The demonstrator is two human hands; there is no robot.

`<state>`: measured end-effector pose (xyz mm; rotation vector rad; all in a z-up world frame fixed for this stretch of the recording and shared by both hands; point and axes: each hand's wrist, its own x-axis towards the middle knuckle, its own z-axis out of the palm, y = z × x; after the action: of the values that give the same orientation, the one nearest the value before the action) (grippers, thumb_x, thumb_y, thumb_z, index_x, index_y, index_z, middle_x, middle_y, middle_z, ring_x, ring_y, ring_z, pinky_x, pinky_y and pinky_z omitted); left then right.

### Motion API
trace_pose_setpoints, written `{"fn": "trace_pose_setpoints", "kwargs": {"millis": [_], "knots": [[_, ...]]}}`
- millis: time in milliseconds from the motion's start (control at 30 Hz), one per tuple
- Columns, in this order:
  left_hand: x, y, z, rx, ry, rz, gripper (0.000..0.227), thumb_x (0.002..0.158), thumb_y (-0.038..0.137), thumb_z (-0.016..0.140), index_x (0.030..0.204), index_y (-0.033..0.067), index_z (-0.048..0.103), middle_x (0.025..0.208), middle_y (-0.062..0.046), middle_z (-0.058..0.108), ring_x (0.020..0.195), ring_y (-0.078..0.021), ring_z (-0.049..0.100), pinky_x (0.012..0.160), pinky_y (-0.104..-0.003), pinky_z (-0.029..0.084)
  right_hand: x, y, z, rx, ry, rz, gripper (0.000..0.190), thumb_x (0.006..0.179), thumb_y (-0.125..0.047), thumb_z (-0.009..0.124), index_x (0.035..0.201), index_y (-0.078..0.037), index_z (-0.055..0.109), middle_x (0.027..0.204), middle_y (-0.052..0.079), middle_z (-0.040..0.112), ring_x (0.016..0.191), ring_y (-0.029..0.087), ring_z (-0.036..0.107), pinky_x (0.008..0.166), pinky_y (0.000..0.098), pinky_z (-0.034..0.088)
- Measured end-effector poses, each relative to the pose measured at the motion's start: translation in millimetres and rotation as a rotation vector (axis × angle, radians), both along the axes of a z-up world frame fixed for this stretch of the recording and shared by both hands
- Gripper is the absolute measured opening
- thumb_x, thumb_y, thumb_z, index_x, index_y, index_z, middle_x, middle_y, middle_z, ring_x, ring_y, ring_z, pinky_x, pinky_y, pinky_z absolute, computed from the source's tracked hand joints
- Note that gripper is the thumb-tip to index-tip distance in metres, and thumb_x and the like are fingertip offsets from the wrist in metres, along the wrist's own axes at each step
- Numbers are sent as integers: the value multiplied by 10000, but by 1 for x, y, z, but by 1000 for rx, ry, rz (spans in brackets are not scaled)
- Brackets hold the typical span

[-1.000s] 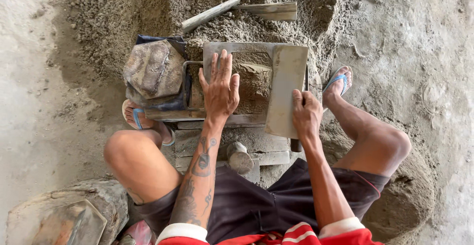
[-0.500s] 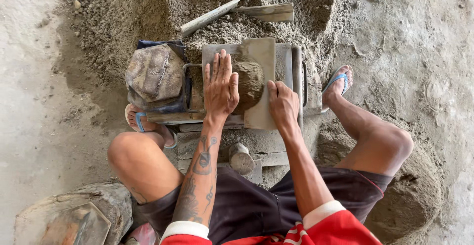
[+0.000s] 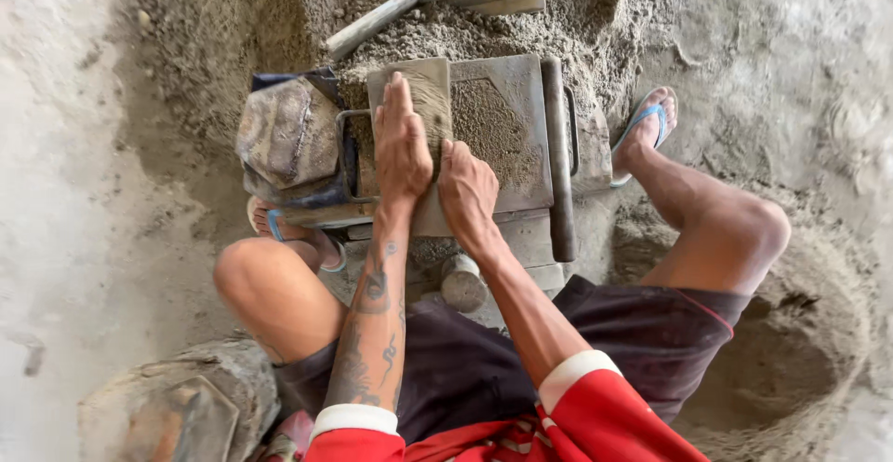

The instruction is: The person fills a hexagonal mold with a sand and cement mixture, packs it down with a metal bar, levels the surface with a piece of wood and their hands, and then removes the mold to produce a paving stone which they place on a stack.

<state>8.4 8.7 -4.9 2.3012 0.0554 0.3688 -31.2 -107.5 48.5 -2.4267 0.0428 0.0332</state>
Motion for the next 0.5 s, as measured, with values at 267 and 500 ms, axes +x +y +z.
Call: {"fn": "trace_pose_setpoints", "kwargs": {"millis": [267, 500], "knots": [[9, -97, 71, 315, -177, -40, 748, 1050, 601, 134, 1648, 152, 141, 1711, -150, 98, 1582, -341, 131, 1290, -541, 140, 3, -106, 45, 381, -182, 33, 379, 1084, -361, 496, 911, -70, 668, 952, 236, 721, 960, 290, 729, 717, 462, 530], [-40, -319, 179, 126, -104, -363, 763, 1066, 561, 107, 1640, 58, 99, 1743, -115, 98, 1665, -274, 128, 1390, -574, 79, -62, -302, 114, 717, -215, -245, 219, 1112, -214, 484, 1150, 1, 467, 1152, 83, 438, 1066, 188, 428, 886, 333, 387]]}}
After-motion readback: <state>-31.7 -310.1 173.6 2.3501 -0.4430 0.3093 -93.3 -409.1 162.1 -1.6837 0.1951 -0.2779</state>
